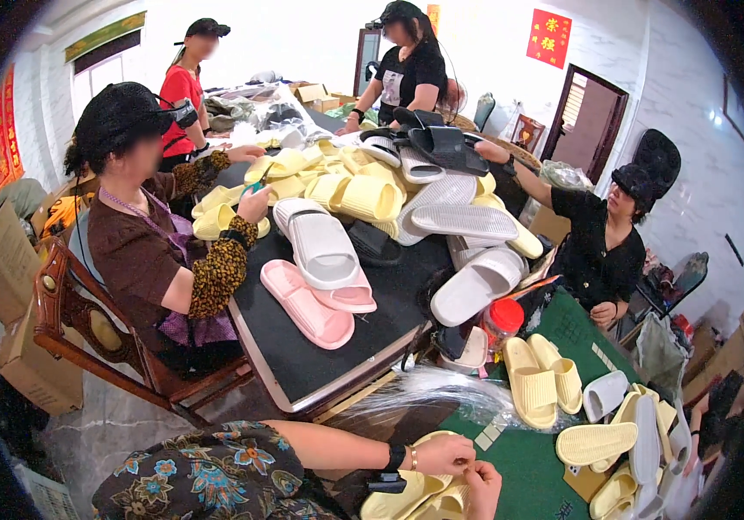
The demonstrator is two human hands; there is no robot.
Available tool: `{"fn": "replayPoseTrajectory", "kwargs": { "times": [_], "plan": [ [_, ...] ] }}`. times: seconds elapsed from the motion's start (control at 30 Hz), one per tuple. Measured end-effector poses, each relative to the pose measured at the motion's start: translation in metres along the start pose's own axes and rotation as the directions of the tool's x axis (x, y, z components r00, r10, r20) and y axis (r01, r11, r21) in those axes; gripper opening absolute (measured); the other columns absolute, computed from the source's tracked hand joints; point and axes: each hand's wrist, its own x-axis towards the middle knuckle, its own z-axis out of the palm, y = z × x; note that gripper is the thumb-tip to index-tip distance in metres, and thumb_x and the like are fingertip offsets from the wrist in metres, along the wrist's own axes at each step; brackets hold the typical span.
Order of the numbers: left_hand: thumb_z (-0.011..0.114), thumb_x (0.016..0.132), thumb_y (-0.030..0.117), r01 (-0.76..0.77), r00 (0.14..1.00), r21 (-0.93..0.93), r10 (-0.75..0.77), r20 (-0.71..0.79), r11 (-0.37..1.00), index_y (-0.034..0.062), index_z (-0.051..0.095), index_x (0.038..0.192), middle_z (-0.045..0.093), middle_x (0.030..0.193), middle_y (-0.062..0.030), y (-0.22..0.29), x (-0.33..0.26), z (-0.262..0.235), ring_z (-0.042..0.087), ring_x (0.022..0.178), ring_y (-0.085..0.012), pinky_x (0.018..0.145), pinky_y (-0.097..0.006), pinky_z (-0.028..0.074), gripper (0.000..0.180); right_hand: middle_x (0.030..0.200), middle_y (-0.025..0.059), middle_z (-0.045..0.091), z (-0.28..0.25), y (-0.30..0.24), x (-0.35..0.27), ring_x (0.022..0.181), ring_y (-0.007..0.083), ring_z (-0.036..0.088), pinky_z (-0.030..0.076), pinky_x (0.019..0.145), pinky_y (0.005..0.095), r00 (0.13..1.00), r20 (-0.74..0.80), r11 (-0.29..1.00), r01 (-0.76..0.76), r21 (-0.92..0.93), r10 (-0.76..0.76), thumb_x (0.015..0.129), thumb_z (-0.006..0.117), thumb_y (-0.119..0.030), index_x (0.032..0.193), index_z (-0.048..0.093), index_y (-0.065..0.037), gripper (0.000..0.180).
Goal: Trim and inspect finished foam slides/sandals in a shoe manufacturing facility.
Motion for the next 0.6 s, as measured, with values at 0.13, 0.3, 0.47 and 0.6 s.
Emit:
{"fn": "replayPoseTrajectory", "kwargs": {
  "times": [0.13, 0.3, 0.47, 0.6],
  "plan": [
    [0.063, 0.079, 0.014, -0.038, 0.999, -0.025, 0.038, -0.002, 0.999, 0.0059, 0.059, 0.080, 0.054, 0.080, -0.0092, 0.002, 0.001, 0.009, 0.056, 0.079, -0.0295, 0.068, -0.039, 0.046, 0.009, 0.074, -0.0026, 0.059, -0.017, 0.018, 0.002, 0.068, 0.0052, 0.051, 0.039, 0.063, 0.0206, 0.996, 0.001, 0.995, 0.087, -0.054, -0.087, 0.081, 0.060, -0.002, 0.080, 0.062, -0.001, 0.003],
    [0.064, 0.079, 0.015, -0.048, 0.999, -0.069, 0.046, -0.027, 0.996, 0.0056, 0.057, 0.078, 0.053, 0.079, -0.0088, 0.003, -0.002, 0.008, 0.055, 0.079, -0.0287, 0.068, -0.038, 0.045, 0.011, 0.091, 0.0072, 0.066, -0.015, 0.004, -0.009, 0.081, 0.0143, 0.061, 0.047, 0.069, 0.0255, 0.997, 0.045, 0.996, -0.056, -0.066, 0.059, 0.090, 0.062, -0.010, 0.098, 0.064, 0.003, 0.015],
    [0.065, 0.078, 0.015, 0.017, 0.999, -0.025, -0.017, -0.027, 1.000, 0.0066, 0.058, 0.077, 0.053, 0.079, -0.0079, 0.001, -0.001, 0.010, 0.055, 0.079, -0.0277, 0.068, -0.038, 0.045, 0.011, 0.091, 0.0079, 0.066, 0.000, -0.020, -0.017, 0.081, 0.0151, 0.061, 0.047, 0.072, 0.0263, 0.999, 0.015, 0.982, -0.041, -0.186, 0.045, 0.090, 0.062, -0.009, 0.102, 0.064, 0.003, 0.018],
    [0.065, 0.077, 0.015, 0.016, 1.000, -0.025, -0.017, -0.022, 1.000, 0.0062, 0.058, 0.077, 0.054, 0.080, -0.0082, 0.003, 0.001, 0.009, 0.056, 0.079, -0.0279, 0.068, -0.038, 0.046, 0.012, 0.093, 0.0080, 0.066, -0.015, 0.001, -0.010, 0.082, 0.0158, 0.061, 0.047, 0.073, 0.0265, 0.998, 0.023, 0.998, -0.057, -0.042, 0.058, 0.089, 0.061, -0.009, 0.105, 0.063, 0.004, 0.021]
  ]
}}
